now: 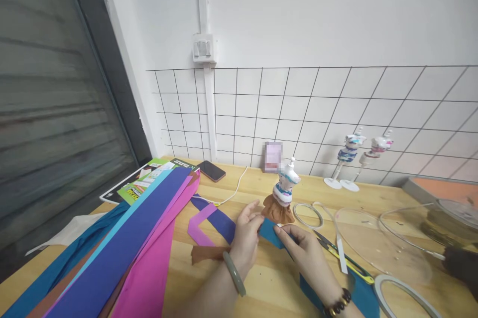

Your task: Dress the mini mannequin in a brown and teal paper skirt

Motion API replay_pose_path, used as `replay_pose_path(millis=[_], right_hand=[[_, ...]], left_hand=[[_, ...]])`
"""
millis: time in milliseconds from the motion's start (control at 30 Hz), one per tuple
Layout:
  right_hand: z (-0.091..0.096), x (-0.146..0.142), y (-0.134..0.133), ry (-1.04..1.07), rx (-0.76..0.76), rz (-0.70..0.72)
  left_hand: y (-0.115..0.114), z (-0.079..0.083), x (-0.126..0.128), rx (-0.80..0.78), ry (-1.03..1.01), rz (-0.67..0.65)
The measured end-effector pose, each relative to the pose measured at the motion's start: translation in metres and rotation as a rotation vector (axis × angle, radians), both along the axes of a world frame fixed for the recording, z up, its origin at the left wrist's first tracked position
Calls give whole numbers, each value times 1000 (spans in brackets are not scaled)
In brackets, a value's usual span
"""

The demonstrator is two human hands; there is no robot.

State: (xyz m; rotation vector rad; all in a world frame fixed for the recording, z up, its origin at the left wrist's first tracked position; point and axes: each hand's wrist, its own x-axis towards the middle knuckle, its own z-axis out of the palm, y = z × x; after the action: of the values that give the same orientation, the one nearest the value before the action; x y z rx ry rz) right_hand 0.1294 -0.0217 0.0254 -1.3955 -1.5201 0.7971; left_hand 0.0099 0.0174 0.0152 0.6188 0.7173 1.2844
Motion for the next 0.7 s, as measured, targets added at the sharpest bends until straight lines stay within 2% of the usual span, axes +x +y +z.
replay_pose_path(millis=[300,533,633,700], right_hand=[[-4,-3,-2,46,-12,-42],[-5,-7,-7,-32,-56,28],[-2,5,-9,-121,-68,46],[-5,24,-9,-300,-51,-8]], left_hand=[[-2,-3,2,38,-4,-1],[-2,-6,2,138,97,1],[-1,-7,1,157,146,32],[-1,-7,0,148,185,68]])
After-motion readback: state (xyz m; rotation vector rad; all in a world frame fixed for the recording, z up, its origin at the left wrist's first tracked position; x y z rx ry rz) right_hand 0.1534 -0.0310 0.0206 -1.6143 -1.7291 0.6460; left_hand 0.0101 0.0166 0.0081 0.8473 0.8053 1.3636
